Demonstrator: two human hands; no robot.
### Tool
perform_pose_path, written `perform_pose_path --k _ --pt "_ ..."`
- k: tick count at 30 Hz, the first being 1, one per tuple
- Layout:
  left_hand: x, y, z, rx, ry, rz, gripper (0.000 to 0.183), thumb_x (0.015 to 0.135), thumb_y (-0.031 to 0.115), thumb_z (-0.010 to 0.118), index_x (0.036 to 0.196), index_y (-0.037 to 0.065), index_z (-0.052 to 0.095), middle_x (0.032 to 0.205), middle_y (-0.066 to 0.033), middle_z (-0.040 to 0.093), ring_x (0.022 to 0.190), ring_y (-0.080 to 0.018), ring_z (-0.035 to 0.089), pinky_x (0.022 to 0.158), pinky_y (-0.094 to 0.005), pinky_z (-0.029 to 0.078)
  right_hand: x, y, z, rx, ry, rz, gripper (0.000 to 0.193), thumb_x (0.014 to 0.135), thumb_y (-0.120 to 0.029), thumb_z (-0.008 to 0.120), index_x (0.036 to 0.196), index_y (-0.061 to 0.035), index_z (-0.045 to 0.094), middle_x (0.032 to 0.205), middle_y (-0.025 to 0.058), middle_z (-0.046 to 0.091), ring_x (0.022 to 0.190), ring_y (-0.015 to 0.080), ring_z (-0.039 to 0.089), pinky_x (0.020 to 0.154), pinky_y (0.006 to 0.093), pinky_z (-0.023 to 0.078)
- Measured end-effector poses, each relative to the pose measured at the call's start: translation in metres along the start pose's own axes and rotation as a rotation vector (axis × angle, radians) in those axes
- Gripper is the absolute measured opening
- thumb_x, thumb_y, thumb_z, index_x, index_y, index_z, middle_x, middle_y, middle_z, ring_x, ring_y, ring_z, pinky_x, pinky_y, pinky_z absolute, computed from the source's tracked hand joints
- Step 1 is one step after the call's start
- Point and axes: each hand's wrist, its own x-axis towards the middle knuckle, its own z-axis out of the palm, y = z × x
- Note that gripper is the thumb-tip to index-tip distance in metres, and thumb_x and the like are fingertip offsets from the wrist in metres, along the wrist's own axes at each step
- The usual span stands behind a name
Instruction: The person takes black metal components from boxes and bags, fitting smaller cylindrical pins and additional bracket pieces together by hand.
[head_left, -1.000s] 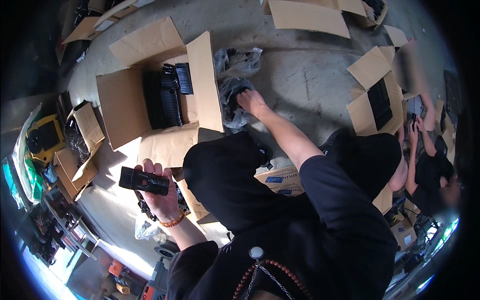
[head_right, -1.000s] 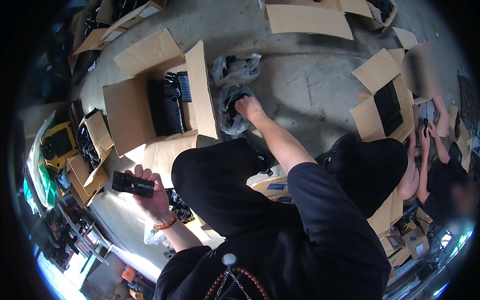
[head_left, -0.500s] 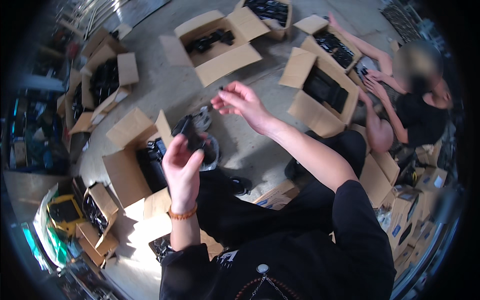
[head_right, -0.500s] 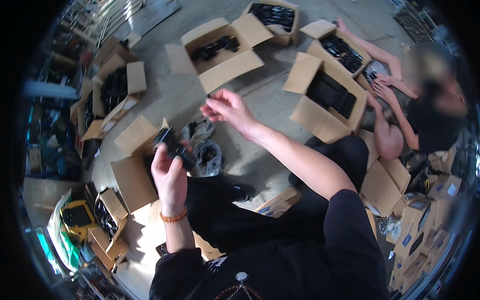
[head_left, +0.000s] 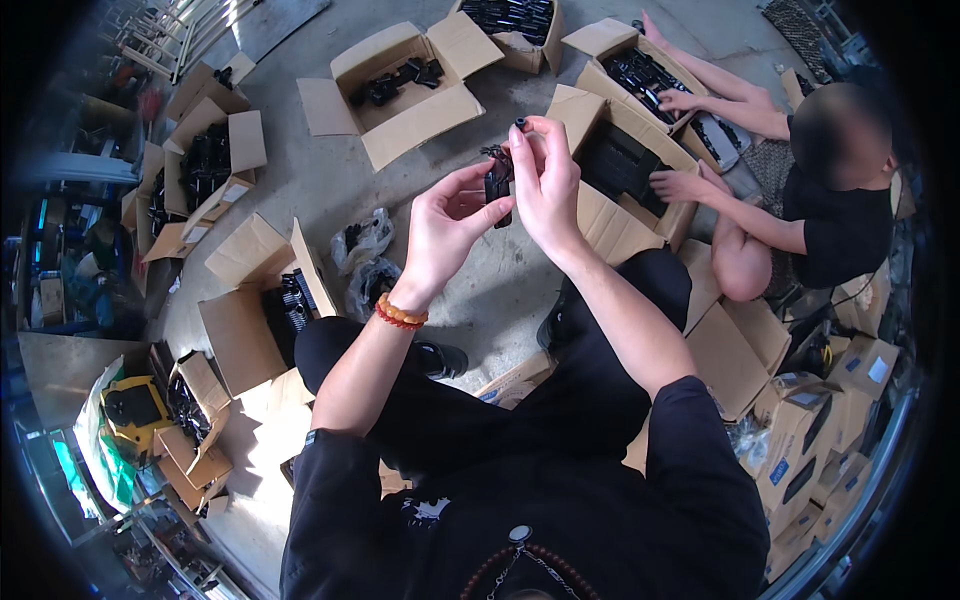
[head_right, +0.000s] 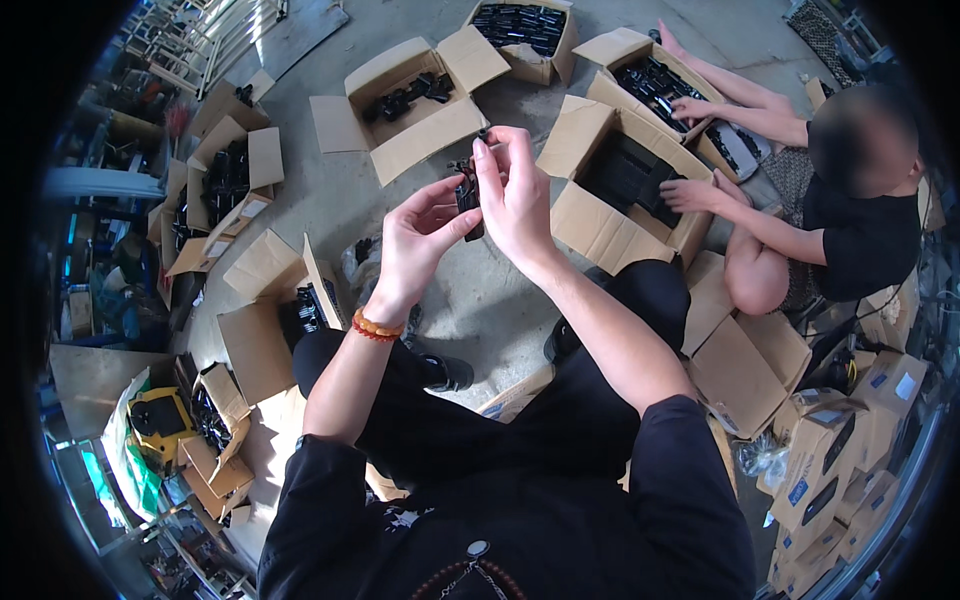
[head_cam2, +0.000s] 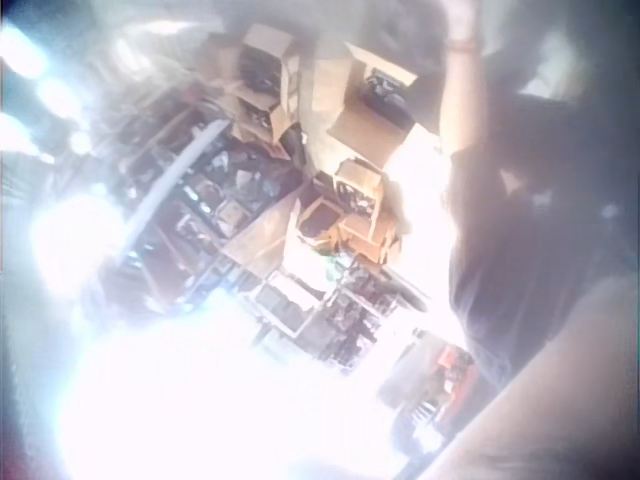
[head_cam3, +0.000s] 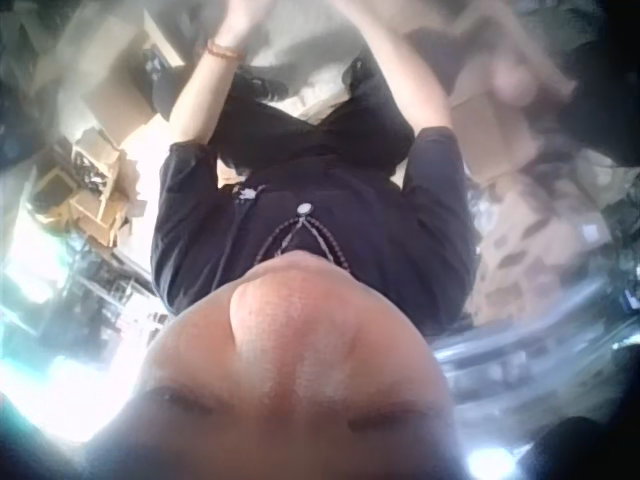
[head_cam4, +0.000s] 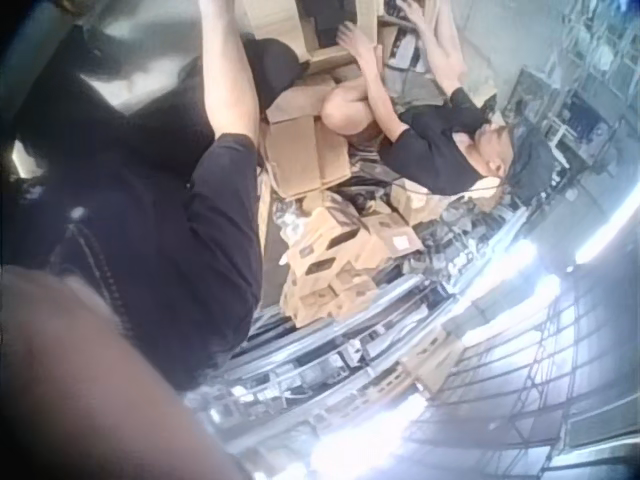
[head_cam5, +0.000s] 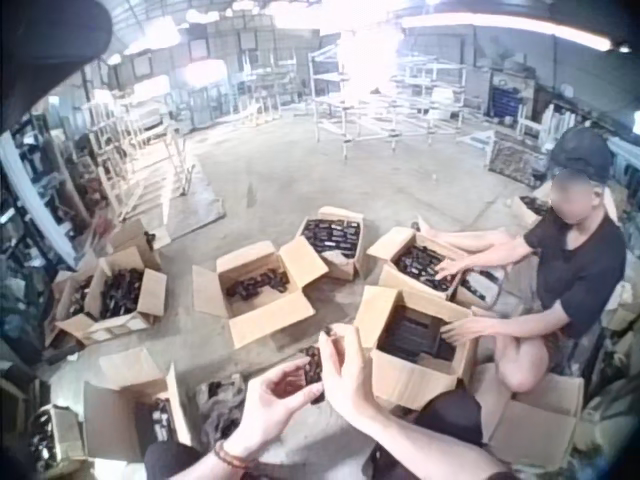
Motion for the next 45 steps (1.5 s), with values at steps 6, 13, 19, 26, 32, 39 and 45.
perform_pose_path --k 6,13,19,26,32,39,45 --pt "0.002 -0.003 -0.001 0.158 -0.013 0.059 0.054 0.082 0.003 0.077 0.13 -0.005 0.054 0.105 -0.0108 0.07 0.096 -0.0147 0.066 0.087 -0.0291 0.054 0.0 -0.002 -0.005 -0.072 -0.012 -0.118 0.015 0.1 -0.01 0.053 0.111 -0.0018 0.05 0.078 0.0097 0.063 0.068 0.0176 0.064 0.059 0.0302 0.051" --pt "0.005 -0.008 -0.003 0.247 0.095 0.158 0.053 0.076 0.009 0.082 0.124 -0.002 0.062 0.102 -0.01 0.071 0.088 -0.0139 0.069 0.083 -0.0293 0.055 0.005 0.0 0.0 -0.19 -0.028 -0.234 0.017 0.1 -0.007 0.052 0.114 -0.0002 0.048 0.078 0.013 0.063 0.067 0.0245 0.066 0.057 0.034 0.05" --pt "0.005 -0.002 -0.01 0.31 0.051 0.147 0.055 0.077 0.006 0.082 0.127 -0.003 0.059 0.103 -0.0091 0.07 0.09 -0.013 0.067 0.085 -0.0286 0.053 0.01 -0.005 0.003 -0.231 -0.064 -0.253 0.017 0.1 -0.007 0.051 0.114 0.0 0.046 0.079 0.0136 0.063 0.066 0.0273 0.066 0.057 0.0357 0.05" --pt "0.0 0.001 -0.012 0.383 -0.003 0.142 0.058 0.077 0.004 0.081 0.129 -0.004 0.057 0.105 -0.0074 0.069 0.092 -0.0121 0.065 0.085 -0.0282 0.053 0.014 -0.007 -0.001 -0.222 -0.103 -0.232 0.015 0.101 -0.01 0.05 0.113 -0.001 0.046 0.075 0.0123 0.064 0.064 0.0269 0.067 0.056 0.0347 0.051" --pt "0.0 0.003 -0.008 -0.066 0.02 0.044 0.055 0.079 0.007 0.081 0.128 -0.003 0.059 0.099 -0.003 0.069 0.083 -0.007 0.063 0.08 -0.026 0.054 0.021 -0.003 -0.003 0.02 -0.002 -0.052 0.016 0.104 -0.013 0.044 0.112 0.0001 0.043 0.071 0.0105 0.066 0.064 0.0156 0.066 0.06 0.0279 0.052" --pt "0.002 -0.008 -0.012 -0.128 0.001 -0.054 0.036 0.094 0.01 0.066 0.126 -0.002 0.056 0.105 -0.0045 0.065 0.084 -0.0084 0.063 0.069 -0.0208 0.051 0.03 -0.001 -0.014 0.088 0.028 0.021 0.016 0.105 -0.015 0.042 0.111 -0.0001 0.043 0.072 0.0106 0.066 0.063 0.0136 0.064 0.06 0.0266 0.05" --pt "-0.002 -0.001 -0.009 -0.272 -0.001 -0.097 0.035 0.106 0.023 0.043 0.133 0.001 0.044 0.103 -0.007 0.061 0.068 -0.0066 0.049 0.056 -0.0208 0.04 0.019 -0.006 -0.004 -0.006 -0.032 0.017 0.016 0.105 -0.016 0.043 0.112 -0.0016 0.041 0.07 0.0109 0.065 0.062 0.0138 0.064 0.057 0.0265 0.049"
